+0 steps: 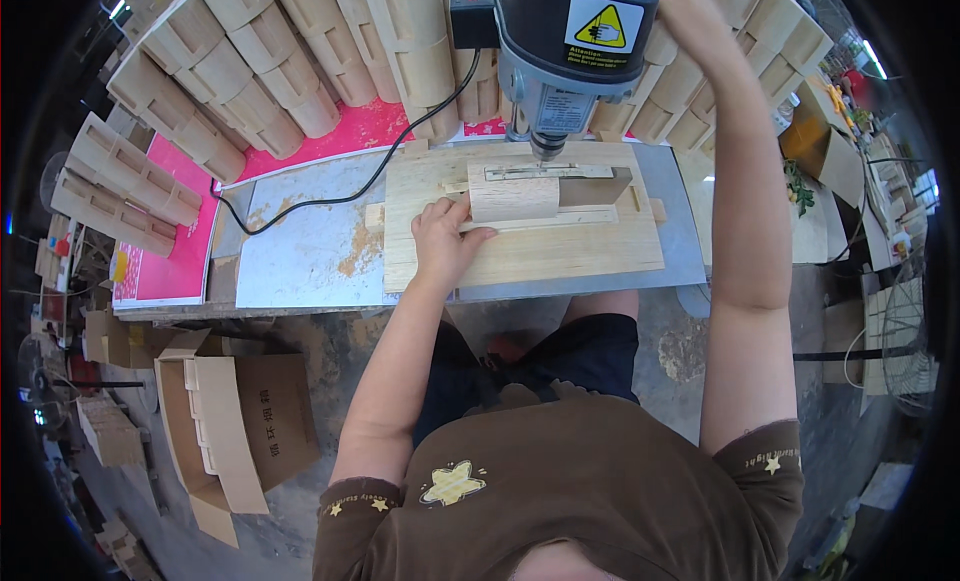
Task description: Drilling holes into cylindrical wood blocks using a drill press and a guiding jig.
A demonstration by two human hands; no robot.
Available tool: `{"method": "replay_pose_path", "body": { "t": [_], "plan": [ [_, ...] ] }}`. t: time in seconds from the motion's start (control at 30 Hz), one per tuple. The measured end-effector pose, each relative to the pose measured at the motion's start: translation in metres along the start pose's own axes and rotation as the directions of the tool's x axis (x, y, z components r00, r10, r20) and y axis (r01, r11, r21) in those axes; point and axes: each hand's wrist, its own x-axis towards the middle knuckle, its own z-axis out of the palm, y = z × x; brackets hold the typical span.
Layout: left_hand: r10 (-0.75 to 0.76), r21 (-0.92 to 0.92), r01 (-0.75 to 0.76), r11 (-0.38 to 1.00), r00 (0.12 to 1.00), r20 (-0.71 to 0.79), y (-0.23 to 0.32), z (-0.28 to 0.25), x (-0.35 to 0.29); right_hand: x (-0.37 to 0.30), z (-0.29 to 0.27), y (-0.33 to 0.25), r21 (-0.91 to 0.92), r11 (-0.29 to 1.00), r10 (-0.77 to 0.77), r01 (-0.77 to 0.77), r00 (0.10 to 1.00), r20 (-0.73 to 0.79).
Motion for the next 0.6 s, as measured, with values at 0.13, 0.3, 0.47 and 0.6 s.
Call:
{"method": "replay_pose_path", "body": {
  "t": [0.13,0.3,0.47,0.6],
  "plan": [
    [-0.002,-0.012,0.002,1.0,1.0,-0.016,0.001,0.001,0.0,-0.032,-0.004,-0.032,0.002,0.99,0.144,-0.144,0.989,0.031],
    [-0.035,-0.041,0.038,0.998,0.997,0.063,-0.005,0.0,0.0,-0.098,-0.014,-0.039,-0.573,0.801,-0.227,0.175,0.974,-0.02],
    [-0.034,-0.04,0.036,0.999,0.999,0.04,-0.008,0.003,-0.001,-0.149,0.003,-0.03,-0.229,0.973,-0.058,0.039,0.996,-0.074],
    [-0.051,-0.053,0.054,0.997,0.997,0.057,-0.009,0.002,-0.001,-0.17,0.038,0.006,-0.082,0.973,-0.228,0.214,0.934,-0.275]
  ]
}}
